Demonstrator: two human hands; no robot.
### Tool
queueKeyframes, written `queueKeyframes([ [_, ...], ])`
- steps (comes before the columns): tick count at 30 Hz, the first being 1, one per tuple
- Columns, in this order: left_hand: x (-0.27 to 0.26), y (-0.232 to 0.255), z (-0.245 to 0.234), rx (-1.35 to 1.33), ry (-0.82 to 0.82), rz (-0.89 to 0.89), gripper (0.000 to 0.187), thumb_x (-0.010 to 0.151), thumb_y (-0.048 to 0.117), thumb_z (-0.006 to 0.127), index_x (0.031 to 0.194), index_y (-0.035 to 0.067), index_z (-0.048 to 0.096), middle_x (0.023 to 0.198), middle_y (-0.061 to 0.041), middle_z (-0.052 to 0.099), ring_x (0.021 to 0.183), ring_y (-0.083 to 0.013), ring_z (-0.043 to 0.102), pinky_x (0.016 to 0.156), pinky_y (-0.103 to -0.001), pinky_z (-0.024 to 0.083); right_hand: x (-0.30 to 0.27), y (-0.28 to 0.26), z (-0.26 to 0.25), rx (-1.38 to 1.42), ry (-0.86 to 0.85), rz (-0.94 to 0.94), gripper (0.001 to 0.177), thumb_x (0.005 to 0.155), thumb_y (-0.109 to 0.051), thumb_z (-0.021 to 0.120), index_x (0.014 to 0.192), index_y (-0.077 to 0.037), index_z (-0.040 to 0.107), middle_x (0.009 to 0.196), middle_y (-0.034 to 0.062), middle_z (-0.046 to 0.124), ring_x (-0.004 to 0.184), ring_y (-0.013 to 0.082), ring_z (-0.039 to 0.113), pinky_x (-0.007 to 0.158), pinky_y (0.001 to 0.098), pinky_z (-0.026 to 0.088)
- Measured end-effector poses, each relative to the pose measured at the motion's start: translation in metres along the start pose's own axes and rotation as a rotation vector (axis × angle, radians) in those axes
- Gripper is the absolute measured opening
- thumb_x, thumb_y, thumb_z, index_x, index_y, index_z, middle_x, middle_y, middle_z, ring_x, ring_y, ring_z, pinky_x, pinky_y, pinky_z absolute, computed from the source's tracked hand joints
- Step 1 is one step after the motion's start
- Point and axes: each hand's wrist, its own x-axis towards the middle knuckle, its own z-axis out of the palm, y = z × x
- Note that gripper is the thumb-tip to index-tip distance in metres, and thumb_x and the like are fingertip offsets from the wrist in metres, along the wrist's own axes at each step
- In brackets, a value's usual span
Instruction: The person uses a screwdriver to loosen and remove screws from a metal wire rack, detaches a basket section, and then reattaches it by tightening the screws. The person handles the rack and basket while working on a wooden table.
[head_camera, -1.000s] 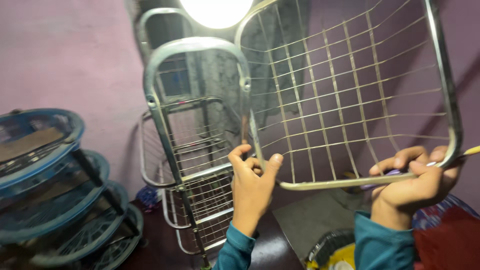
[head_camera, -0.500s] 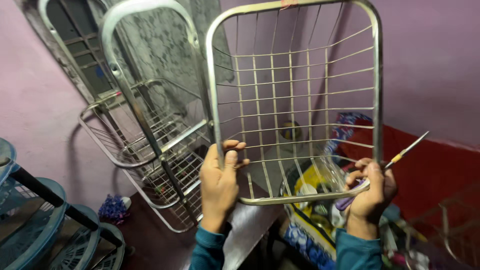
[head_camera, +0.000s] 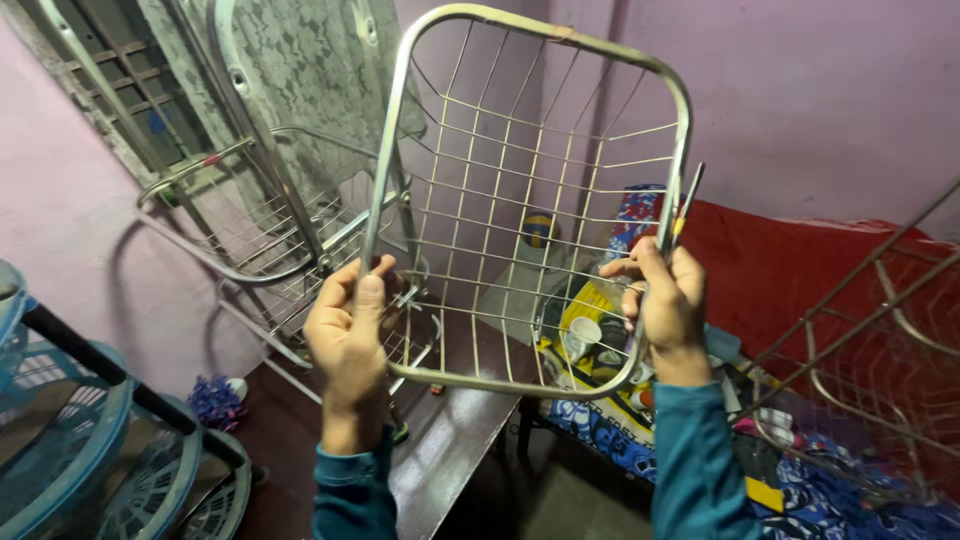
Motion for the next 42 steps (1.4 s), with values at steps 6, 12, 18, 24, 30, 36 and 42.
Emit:
queueKeyframes([
  [6, 0.011, 0.008, -0.005, -0.090, 0.020, 0.001, 0.039, 0.102, 0.007, 0.053, 0.140, -0.001, 0.055, 0.123, -0.005, 0.064, 0.094, 0.0013, 0.060, 0.071, -0.016, 0.047, 0.004, 0.005, 0.025, 0.047, 0.097, 0.136, 0.028, 0.102, -0.039, 0.055, 0.093, -0.013, 0.051, 0.072, 0.0074, 0.065, 0.041, 0.0087, 0.046, 0.032, 0.0277, 0.037],
  [12, 0.011, 0.011, -0.017, -0.177, -0.027, 0.068, 0.041, 0.106, 0.006, 0.056, 0.146, -0.003, 0.054, 0.122, -0.009, 0.065, 0.079, -0.0058, 0.046, 0.065, -0.019, 0.039, -0.003, 0.001, 0.037, 0.085, 0.078, 0.147, 0.030, 0.103, -0.041, 0.053, 0.093, -0.013, 0.053, 0.069, 0.0050, 0.062, 0.041, 0.0094, 0.046, 0.032, 0.0273, 0.037],
  [18, 0.007, 0.019, -0.019, -0.098, 0.023, 0.023, 0.042, 0.102, 0.010, 0.057, 0.143, -0.001, 0.053, 0.125, -0.006, 0.064, 0.101, -0.0068, 0.059, 0.082, -0.021, 0.050, -0.010, -0.011, 0.044, 0.081, 0.099, 0.155, 0.028, 0.101, -0.039, 0.056, 0.095, -0.012, 0.055, 0.070, 0.0039, 0.062, 0.041, 0.0089, 0.047, 0.032, 0.0267, 0.036],
  [24, -0.003, 0.035, -0.007, 0.018, 0.040, 0.068, 0.042, 0.101, 0.012, 0.058, 0.141, 0.000, 0.052, 0.127, -0.005, 0.063, 0.112, -0.0081, 0.061, 0.096, -0.023, 0.053, -0.018, -0.016, 0.045, -0.013, 0.173, 0.073, 0.027, 0.100, -0.035, 0.061, 0.092, -0.009, 0.060, 0.072, 0.0017, 0.061, 0.044, 0.0075, 0.048, 0.033, 0.0261, 0.036],
  [30, -0.014, 0.016, -0.007, 0.136, 0.102, 0.044, 0.032, 0.103, 0.008, 0.060, 0.135, 0.000, 0.064, 0.116, -0.004, 0.070, 0.103, -0.0087, 0.064, 0.089, -0.025, 0.053, -0.028, 0.002, 0.025, -0.376, 0.343, -0.202, 0.037, 0.108, -0.034, 0.056, 0.095, -0.004, 0.075, 0.064, -0.0033, 0.051, 0.052, 0.0043, 0.045, 0.046, 0.0242, 0.033],
  [36, -0.029, -0.012, 0.000, 0.027, 0.075, 0.169, 0.037, 0.096, -0.005, 0.063, 0.133, -0.004, 0.067, 0.122, -0.010, 0.074, 0.110, -0.0156, 0.070, 0.099, -0.029, 0.055, -0.032, 0.045, -0.021, -0.535, 0.240, -0.255, 0.036, 0.105, -0.032, 0.063, 0.096, 0.001, 0.075, 0.066, -0.0052, 0.056, 0.058, 0.0021, 0.047, 0.051, 0.0240, 0.038],
  [42, -0.060, 0.011, 0.039, 0.056, -0.140, 0.396, 0.051, 0.071, -0.011, 0.049, 0.115, -0.002, 0.071, 0.125, -0.013, 0.072, 0.136, -0.0290, 0.059, 0.121, -0.042, 0.041, -0.023, 0.131, -0.039, -0.144, 0.124, 0.406, 0.032, 0.099, -0.033, 0.060, 0.107, -0.003, 0.069, 0.077, -0.0017, 0.054, 0.050, 0.0070, 0.047, 0.034, 0.0271, 0.038],
])
